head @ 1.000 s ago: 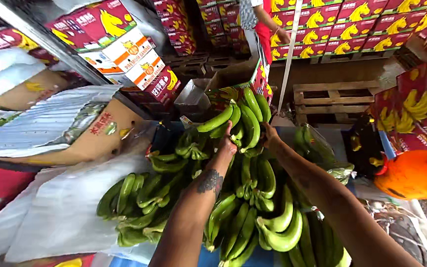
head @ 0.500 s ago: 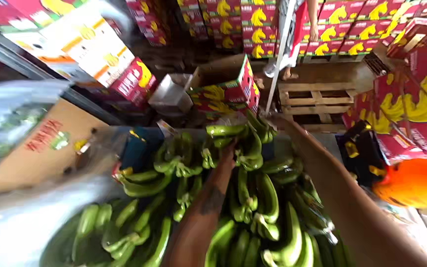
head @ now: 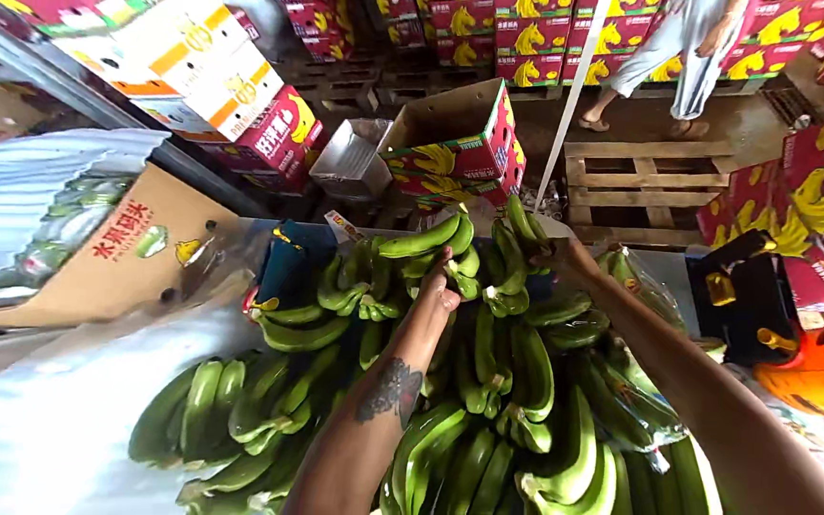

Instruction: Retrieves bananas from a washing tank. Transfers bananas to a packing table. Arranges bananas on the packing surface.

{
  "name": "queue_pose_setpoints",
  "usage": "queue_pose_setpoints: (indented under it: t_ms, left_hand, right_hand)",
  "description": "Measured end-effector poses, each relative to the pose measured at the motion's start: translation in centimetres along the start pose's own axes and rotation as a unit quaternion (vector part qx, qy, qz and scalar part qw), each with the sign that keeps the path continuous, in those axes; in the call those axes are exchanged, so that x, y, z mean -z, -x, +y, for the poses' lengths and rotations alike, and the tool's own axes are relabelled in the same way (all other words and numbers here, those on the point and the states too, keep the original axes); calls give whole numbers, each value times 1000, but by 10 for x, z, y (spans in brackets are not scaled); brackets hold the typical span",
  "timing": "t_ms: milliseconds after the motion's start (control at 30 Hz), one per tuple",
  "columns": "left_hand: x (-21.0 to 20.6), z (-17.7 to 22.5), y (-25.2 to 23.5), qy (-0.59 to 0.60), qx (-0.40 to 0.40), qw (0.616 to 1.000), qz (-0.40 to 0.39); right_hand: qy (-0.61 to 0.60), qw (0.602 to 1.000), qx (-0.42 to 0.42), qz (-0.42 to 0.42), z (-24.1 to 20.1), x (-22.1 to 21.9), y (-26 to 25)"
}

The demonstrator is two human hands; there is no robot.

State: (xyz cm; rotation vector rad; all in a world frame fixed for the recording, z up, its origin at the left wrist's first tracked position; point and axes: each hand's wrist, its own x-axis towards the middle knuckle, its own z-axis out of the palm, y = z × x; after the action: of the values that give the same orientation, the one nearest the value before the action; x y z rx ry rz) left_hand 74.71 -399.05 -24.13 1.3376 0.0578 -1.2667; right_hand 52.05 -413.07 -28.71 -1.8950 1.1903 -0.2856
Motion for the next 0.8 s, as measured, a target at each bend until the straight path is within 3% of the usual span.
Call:
queue_pose_setpoints:
  t_ms: [167,300,433,533,600,700,800]
  left_hand:
    - [40,6,35,124,-10,986,-110]
    - [83,2,78,177,-73,951,-242]
    - [112,-7,126,156,-118,955,-224]
    - [122,-22,162,150,-187,954,-179]
    - [121,-37,188,131,-240,953,-131]
    - [127,-60,219,151,-250,945,-147]
    - [131,-81,250,143,-239,925,-257]
  right_hand:
    - [175,984,37,19,-5,-5,30]
    - [212,976,26,-48,-27,17,63]
    - [249,968,35,-26,-47,31,89]
    - [61,986,152,43,-92,10,144]
    - [-157,975,154,-10,-116,-29,199]
    - [-431,889,31,-152,-136,-91,271]
    - [-575,800,-53,-161,-135,-131,313]
